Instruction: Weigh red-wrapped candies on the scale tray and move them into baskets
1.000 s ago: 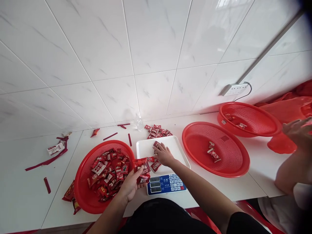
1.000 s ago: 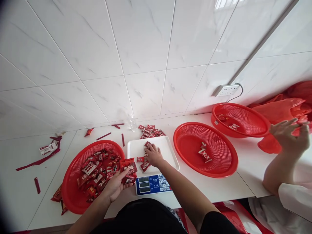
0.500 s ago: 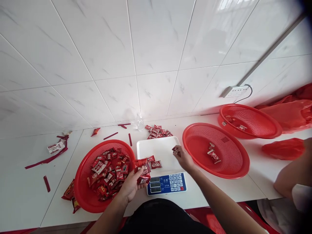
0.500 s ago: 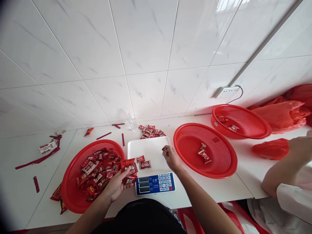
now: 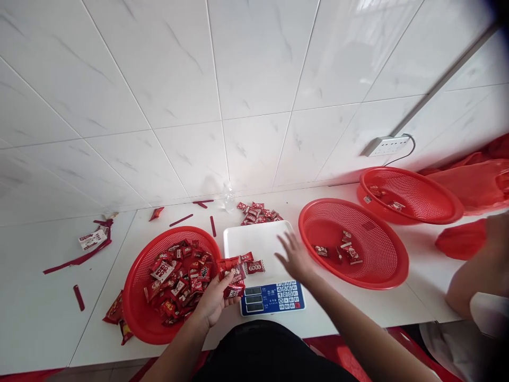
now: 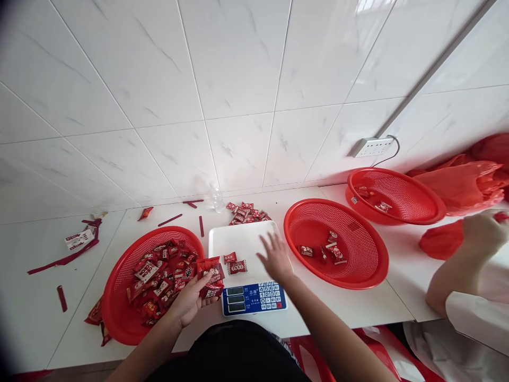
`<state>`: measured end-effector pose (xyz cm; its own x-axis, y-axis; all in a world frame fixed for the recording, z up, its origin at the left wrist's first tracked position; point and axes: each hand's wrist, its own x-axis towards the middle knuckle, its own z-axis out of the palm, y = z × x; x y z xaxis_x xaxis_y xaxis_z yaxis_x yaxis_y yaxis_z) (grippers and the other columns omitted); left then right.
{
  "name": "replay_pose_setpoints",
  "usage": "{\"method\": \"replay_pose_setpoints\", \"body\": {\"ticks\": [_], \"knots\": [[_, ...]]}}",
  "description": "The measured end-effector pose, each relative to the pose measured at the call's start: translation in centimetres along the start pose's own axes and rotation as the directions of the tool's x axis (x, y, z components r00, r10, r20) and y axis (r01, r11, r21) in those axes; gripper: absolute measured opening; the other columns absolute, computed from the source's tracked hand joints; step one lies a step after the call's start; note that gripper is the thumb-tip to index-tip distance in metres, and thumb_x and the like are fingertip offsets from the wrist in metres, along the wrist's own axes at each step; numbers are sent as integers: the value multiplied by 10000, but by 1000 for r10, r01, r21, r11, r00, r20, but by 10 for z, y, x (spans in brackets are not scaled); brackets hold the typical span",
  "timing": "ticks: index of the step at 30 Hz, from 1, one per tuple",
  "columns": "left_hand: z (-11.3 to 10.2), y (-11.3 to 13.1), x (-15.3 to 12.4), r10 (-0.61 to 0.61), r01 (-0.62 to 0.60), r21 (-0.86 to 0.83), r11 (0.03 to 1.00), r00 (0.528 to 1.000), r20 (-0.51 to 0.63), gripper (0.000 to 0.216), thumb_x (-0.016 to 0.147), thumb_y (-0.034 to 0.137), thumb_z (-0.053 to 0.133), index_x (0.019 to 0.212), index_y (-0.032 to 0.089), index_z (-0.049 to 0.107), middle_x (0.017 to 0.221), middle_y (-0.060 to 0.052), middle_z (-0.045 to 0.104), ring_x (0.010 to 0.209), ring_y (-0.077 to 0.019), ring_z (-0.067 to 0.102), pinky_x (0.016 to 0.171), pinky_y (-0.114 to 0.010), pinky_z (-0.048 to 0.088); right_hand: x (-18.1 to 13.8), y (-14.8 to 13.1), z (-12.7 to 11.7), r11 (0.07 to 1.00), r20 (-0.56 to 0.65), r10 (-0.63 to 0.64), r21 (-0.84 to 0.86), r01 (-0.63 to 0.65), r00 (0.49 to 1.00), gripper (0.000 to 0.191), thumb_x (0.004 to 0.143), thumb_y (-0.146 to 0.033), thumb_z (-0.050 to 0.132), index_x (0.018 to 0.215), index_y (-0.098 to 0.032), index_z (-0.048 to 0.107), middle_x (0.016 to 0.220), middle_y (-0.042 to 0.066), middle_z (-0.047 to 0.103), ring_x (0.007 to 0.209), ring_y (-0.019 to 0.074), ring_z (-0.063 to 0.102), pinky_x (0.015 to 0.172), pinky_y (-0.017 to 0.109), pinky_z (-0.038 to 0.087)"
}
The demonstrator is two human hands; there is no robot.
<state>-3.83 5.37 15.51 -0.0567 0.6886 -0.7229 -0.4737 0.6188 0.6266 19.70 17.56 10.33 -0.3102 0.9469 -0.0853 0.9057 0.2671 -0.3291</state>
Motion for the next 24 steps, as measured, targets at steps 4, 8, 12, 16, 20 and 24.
{"method": "replay_pose_setpoints", "body": {"ticks": [4,8,12,16,20,24], "knots": [[-3,2,-2,11,-12,-11,1000,1000,-22,280,789,338,669,994,163,589,863,-55,675,671,-143,647,592,-266,553,-5,-62,36,941,160,-340,54,335,927,513,847,-406,516,1347,-353,412,1484,0,326,1374,250,208,1079,451,221],[-5,4,-8,11,-13,-35,999,998,-69,258,802,305,659,1001,163,576,872,-54,678,684,-137,649,593,-257,557,-6,-71,46,894,178,-447,68,442,877,391,886,-273,475,1270,-340,502,1393,28,450,1296,249,331,1050,450,253],[-7,0,-11,9,-12,-33,999,996,-89,243,801,304,661,976,157,577,839,-49,671,689,-142,649,595,-261,562,-3,-54,45,918,127,-397,58,393,909,262,924,-229,405,1073,-259,618,1115,79,605,1056,220,511,889,376,414],[-4,-5,-8,7,-7,-10,1000,999,-50,245,818,307,639,996,156,569,875,-61,669,709,-151,651,602,-272,564,-2,-38,44,952,4,-292,93,290,956,206,924,-246,439,1037,-181,598,1010,59,607,919,176,566,807,353,466],[3,-3,-8,13,-13,22,1000,1000,-9,244,837,319,611,1006,148,571,914,-81,668,739,-162,653,604,-273,563,1,-6,22,971,-187,-128,177,162,974,275,922,-269,389,1079,-200,604,1020,89,597,954,194,556,863,334,457],[9,1,-10,10,-11,22,1000,1000,14,239,827,309,625,998,149,579,919,-73,662,755,-163,649,601,-274,564,0,51,-21,964,-342,126,264,-34,931,352,886,-344,388,1112,-188,608,1063,132,572,1033,271,507,946,449,395]]}}
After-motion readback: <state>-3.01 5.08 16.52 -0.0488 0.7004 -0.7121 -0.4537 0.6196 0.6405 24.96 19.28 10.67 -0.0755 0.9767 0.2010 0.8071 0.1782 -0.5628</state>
